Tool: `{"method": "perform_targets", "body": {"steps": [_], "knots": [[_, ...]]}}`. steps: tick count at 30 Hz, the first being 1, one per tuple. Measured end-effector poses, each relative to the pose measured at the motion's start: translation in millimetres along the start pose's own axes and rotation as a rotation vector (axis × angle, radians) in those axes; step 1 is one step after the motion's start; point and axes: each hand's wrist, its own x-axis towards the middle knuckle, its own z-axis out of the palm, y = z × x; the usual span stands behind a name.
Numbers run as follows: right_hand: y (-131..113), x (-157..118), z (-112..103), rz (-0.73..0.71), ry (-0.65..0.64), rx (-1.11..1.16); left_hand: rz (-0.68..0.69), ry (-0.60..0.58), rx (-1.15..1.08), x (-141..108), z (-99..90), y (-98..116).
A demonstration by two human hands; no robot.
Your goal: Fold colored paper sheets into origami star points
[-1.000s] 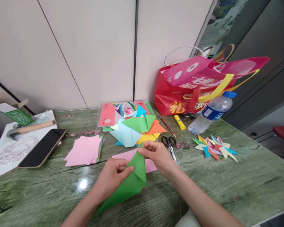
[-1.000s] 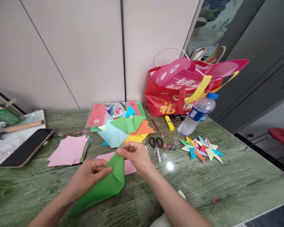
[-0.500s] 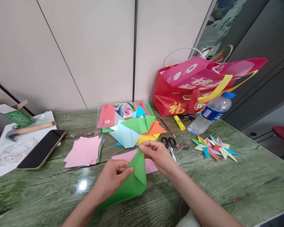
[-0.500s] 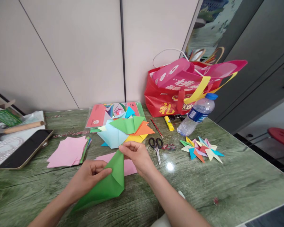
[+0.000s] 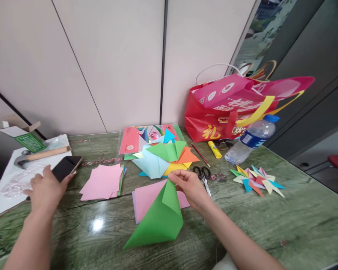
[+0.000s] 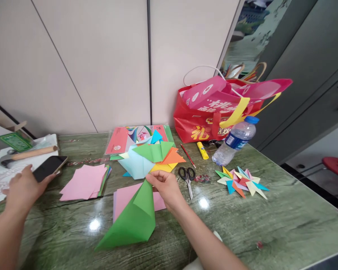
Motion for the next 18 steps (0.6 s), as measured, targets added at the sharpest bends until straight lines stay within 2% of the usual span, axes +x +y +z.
{"method": "perform_targets", "body": {"steps": [1, 5, 12, 18], "knots": [[0.0, 0.7, -0.1, -0.001, 0.001, -0.002, -0.105, -0.001, 0.083, 3.4, 5.9, -5.4], [-0.5, 1.4, -0.3, 0.003, 0.005, -0.022, -0.066, -0.077, 0.158, 9.2, 20.0, -6.5], [-0.8, 0.3, -0.9, 0.004, -0.014, -0.027, -0.099, -0.071, 0.224, 13.1, 18.3, -8.7], [-1.6, 0.3, 0.2, 0.009, -0.008, -0.014, -0.101, -0.021, 0.297, 12.0, 18.2, -4.4]]}}
